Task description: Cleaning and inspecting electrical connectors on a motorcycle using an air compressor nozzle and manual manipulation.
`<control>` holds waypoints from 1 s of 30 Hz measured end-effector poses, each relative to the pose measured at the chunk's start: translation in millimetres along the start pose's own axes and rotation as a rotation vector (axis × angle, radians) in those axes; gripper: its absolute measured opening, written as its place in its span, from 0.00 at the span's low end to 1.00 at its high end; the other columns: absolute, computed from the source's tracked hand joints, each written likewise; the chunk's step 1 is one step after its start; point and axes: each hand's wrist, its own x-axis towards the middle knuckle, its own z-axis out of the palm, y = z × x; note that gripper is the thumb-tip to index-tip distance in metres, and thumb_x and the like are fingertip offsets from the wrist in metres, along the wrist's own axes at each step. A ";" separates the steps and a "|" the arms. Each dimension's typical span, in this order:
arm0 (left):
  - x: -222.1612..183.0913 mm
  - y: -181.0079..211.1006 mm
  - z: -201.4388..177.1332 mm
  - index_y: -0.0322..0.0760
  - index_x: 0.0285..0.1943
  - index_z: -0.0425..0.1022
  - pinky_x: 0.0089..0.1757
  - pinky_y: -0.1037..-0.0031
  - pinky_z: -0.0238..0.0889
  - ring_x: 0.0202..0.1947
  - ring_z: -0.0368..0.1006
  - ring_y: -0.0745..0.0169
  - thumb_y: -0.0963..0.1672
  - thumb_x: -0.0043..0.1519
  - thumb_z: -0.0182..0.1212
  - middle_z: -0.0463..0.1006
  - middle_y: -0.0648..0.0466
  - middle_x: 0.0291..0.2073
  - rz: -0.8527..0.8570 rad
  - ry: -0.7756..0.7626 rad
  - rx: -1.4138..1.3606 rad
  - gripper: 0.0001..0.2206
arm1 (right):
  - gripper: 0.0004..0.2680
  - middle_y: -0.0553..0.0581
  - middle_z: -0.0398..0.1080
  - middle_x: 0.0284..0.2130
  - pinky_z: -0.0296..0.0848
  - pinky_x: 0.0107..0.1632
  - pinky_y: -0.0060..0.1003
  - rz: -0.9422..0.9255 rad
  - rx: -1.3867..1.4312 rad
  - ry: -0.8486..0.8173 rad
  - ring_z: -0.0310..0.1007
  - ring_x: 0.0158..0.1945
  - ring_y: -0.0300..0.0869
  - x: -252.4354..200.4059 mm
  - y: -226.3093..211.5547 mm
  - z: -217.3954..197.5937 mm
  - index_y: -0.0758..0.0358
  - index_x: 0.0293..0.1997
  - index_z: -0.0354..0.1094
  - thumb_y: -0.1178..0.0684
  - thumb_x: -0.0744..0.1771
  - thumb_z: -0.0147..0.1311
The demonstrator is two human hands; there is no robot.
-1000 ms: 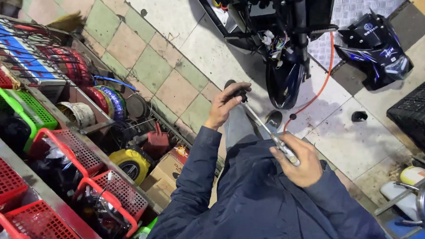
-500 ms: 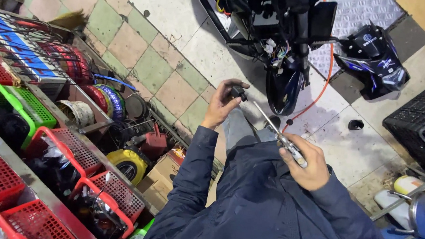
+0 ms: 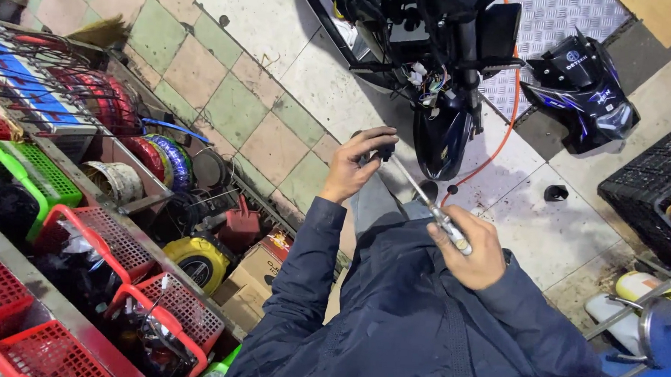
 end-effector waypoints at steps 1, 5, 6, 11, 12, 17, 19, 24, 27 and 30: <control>0.2 -0.1 0.6 0.41 0.56 0.82 0.50 0.68 0.70 0.54 0.77 0.51 0.35 0.58 0.58 0.81 0.47 0.53 0.011 0.002 0.014 0.19 | 0.10 0.65 0.73 0.25 0.72 0.31 0.49 0.008 -0.004 -0.001 0.77 0.32 0.62 1.3 1.3 -0.2 0.63 0.44 0.74 0.47 0.66 0.60; 1.2 1.4 6.6 0.41 0.56 0.83 0.53 0.63 0.69 0.55 0.77 0.49 0.34 0.58 0.57 0.81 0.47 0.53 0.032 0.007 0.040 0.19 | 0.10 0.64 0.73 0.23 0.70 0.29 0.47 0.029 -0.010 -0.002 0.76 0.28 0.59 6.6 -6.6 -1.6 0.63 0.42 0.74 0.46 0.67 0.59; 1.3 2.6 6.7 0.41 0.56 0.83 0.53 0.63 0.69 0.55 0.77 0.49 0.34 0.58 0.57 0.81 0.47 0.53 0.033 0.007 0.040 0.19 | 0.10 0.64 0.73 0.23 0.70 0.29 0.47 0.029 -0.010 -0.001 0.76 0.28 0.59 7.2 -7.5 -2.0 0.63 0.42 0.74 0.46 0.67 0.59; 0.5 4.0 5.9 0.43 0.57 0.82 0.50 0.61 0.72 0.54 0.78 0.44 0.34 0.58 0.58 0.80 0.46 0.53 0.006 -0.020 0.086 0.20 | 0.12 0.70 0.75 0.30 0.74 0.33 0.53 0.023 -0.049 0.001 0.77 0.37 0.67 13.0 -27.7 -5.5 0.64 0.46 0.73 0.46 0.67 0.59; -1.8 -1.7 5.8 0.43 0.57 0.82 0.50 0.61 0.72 0.54 0.78 0.44 0.34 0.58 0.58 0.80 0.46 0.53 0.007 -0.021 0.085 0.20 | 0.12 0.70 0.75 0.30 0.74 0.33 0.53 0.023 -0.050 0.002 0.77 0.37 0.67 14.0 -31.1 -7.8 0.64 0.46 0.73 0.46 0.67 0.59; -21.6 -45.4 14.9 0.32 0.63 0.75 0.45 0.70 0.77 0.47 0.76 0.58 0.40 0.61 0.69 0.79 0.41 0.50 -0.387 0.182 -0.266 0.20 | 0.12 0.71 0.77 0.33 0.76 0.38 0.55 0.039 -0.048 0.000 0.77 0.40 0.68 6.8 -18.9 -5.0 0.65 0.48 0.74 0.46 0.67 0.59; -20.3 -39.0 25.6 0.29 0.61 0.75 0.43 0.69 0.79 0.42 0.79 0.53 0.41 0.61 0.69 0.79 0.38 0.47 -0.522 0.283 -0.462 0.19 | 0.12 0.69 0.76 0.32 0.75 0.36 0.54 0.046 -0.061 -0.003 0.77 0.39 0.67 6.6 -19.4 -1.0 0.64 0.48 0.74 0.46 0.67 0.59; -28.0 -54.5 42.7 0.32 0.50 0.78 0.41 0.67 0.81 0.36 0.83 0.49 0.44 0.62 0.67 0.82 0.40 0.38 -0.831 0.464 -0.884 0.12 | 0.13 0.68 0.75 0.29 0.74 0.35 0.53 0.073 -0.081 -0.023 0.77 0.36 0.66 3.1 -7.9 6.2 0.64 0.47 0.73 0.45 0.66 0.60; -29.1 -62.2 45.2 0.33 0.46 0.77 0.42 0.67 0.80 0.37 0.84 0.49 0.44 0.62 0.66 0.83 0.41 0.37 -0.876 0.499 -0.941 0.09 | 0.13 0.68 0.75 0.28 0.74 0.34 0.53 0.068 -0.085 -0.016 0.77 0.35 0.66 5.5 -5.8 7.6 0.65 0.47 0.73 0.44 0.66 0.61; -34.8 -72.8 49.8 0.33 0.46 0.77 0.43 0.65 0.80 0.38 0.83 0.46 0.45 0.62 0.67 0.83 0.38 0.37 -0.897 0.481 -0.951 0.10 | 0.12 0.67 0.74 0.26 0.73 0.32 0.52 0.077 -0.106 -0.049 0.77 0.34 0.65 6.6 -8.5 8.0 0.64 0.44 0.73 0.44 0.67 0.59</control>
